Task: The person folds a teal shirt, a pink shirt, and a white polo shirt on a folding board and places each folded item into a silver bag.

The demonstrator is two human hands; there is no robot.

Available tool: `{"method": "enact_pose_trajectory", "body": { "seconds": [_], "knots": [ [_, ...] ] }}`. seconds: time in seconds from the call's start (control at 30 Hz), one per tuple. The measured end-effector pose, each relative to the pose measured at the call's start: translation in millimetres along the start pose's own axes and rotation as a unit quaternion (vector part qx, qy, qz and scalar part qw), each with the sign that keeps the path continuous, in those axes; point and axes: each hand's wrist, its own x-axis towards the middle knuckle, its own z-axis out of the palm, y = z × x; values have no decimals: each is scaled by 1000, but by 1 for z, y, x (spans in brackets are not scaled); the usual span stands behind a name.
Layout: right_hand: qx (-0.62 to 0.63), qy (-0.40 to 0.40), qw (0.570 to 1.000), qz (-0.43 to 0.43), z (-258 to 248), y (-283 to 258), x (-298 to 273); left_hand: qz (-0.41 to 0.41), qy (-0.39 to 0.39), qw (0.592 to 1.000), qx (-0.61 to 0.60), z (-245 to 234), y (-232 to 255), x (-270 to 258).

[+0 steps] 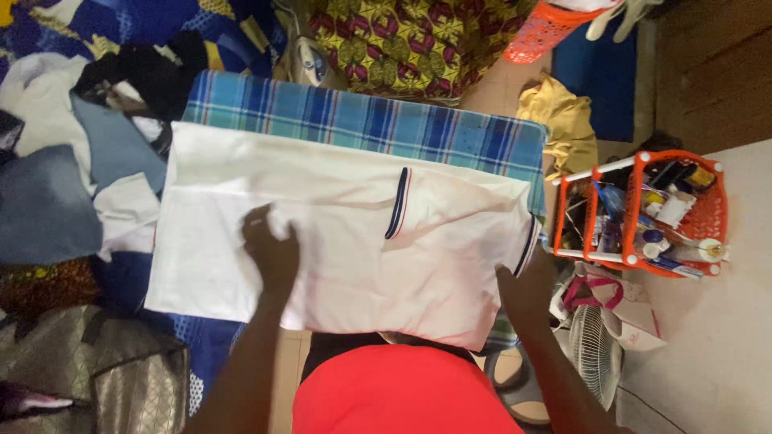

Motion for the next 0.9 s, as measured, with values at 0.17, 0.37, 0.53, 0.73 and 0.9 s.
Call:
{"method": "enact_pose_trajectory", "body": {
  "seconds": [0.17, 0.37, 0.53, 0.73, 0.9],
  "knots": [
    [225, -123, 899, 355, 8, 9, -20, -114, -13, 966, 230, -84, -140, -13],
    [296, -69, 894, 329, 17, 5, -66, -170, -150, 957, 183, -122, -240, -11],
    [250, -142, 899, 330, 34, 25, -110, -203, -175, 955, 126, -144, -258, -12],
    [245, -202, 899, 301, 46, 39, -122, -327, -258, 902, -117, -177, -244, -3],
    [386, -155, 880, 228, 16, 22, -151, -388, -245, 804, -379, -204, -232, -4]
  ]
}}
